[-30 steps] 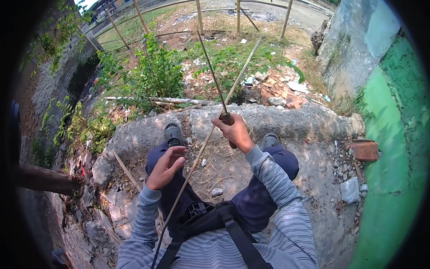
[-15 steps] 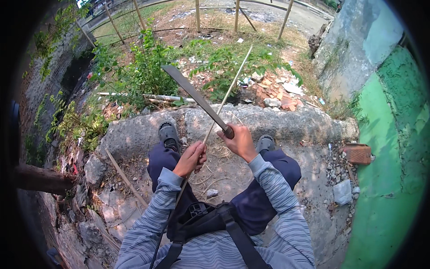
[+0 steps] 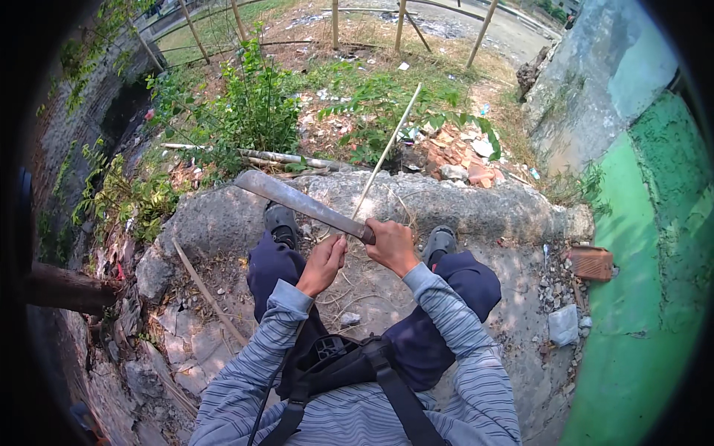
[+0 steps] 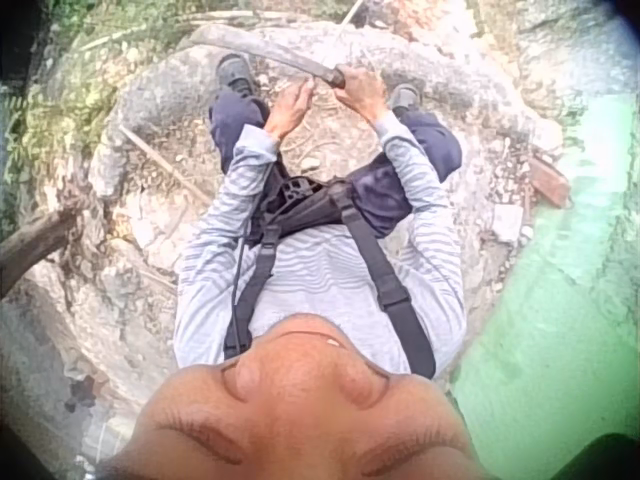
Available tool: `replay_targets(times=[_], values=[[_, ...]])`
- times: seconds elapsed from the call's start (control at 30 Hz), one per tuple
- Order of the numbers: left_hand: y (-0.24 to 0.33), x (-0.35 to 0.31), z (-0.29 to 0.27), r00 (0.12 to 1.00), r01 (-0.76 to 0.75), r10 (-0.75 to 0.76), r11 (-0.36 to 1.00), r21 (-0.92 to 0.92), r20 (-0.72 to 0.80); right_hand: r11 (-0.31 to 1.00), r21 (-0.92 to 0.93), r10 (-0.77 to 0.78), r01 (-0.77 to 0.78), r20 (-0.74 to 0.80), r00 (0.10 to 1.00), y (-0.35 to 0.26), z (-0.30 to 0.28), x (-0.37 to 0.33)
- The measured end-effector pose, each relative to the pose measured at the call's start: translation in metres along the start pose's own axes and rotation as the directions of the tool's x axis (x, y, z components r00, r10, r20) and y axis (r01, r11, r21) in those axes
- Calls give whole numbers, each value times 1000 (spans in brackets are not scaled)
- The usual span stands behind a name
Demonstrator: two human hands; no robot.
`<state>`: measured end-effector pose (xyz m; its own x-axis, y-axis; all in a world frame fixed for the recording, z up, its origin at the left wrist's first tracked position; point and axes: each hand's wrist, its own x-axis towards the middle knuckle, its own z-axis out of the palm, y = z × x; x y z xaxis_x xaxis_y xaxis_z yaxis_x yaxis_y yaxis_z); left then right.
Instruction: The person shaves and sharpens a long bamboo stick with a machete while sitting on a concrete ledge in an outdoor area.
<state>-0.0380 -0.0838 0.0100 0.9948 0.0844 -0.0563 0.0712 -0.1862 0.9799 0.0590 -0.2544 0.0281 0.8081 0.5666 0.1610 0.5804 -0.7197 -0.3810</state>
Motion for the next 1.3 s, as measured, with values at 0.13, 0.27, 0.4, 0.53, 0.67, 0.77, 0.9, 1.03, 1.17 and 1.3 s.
replay_targets(times=[0.13, 0.27, 0.4, 0.53, 0.67, 0.77, 0.9, 1.03, 1.17, 1.3], values=[[-2, -4, 0, 999, -21, 23, 999, 48, -30, 993, 104, 60, -59, -14, 998, 3, 0, 7], [-4, -6, -2, 999, -32, 33, 996, 84, -15, 981, 168, 104, -95, -45, 994, 6, 3, 9], [-14, -7, -4, 999, -42, 42, 995, 88, -5, 975, 205, 98, -88, -39, 994, 1, 8, 2], [-9, -8, -5, 999, -42, 46, 991, 126, -25, 984, 179, 19, -14, -26, 999, 5, 17, 2], [-7, -16, -8, 1000, 2, 1, 991, 135, -19, 974, 205, 110, -97, -54, 992, 21, 15, 15], [-7, -21, -11, 999, -2, 9, 987, 160, -43, 948, 315, 72, -40, -90, 993, 20, 17, 19], [-6, -23, -14, 997, -41, 53, 983, 182, -60, 965, 258, -30, 42, -50, 998, 5, 23, 3], [0, -28, -13, 996, -55, 69, 970, 236, -52, 976, 193, 97, -103, 44, 994, 21, 19, 14], [-1, -28, -14, 999, -3, 15, 958, 288, -39, 969, 210, 123, -127, 33, 992, 32, 27, 19], [-14, -27, -13, 993, -70, 93, 960, 272, -73, 971, 234, 39, -44, 24, 999, 19, 39, 3]])
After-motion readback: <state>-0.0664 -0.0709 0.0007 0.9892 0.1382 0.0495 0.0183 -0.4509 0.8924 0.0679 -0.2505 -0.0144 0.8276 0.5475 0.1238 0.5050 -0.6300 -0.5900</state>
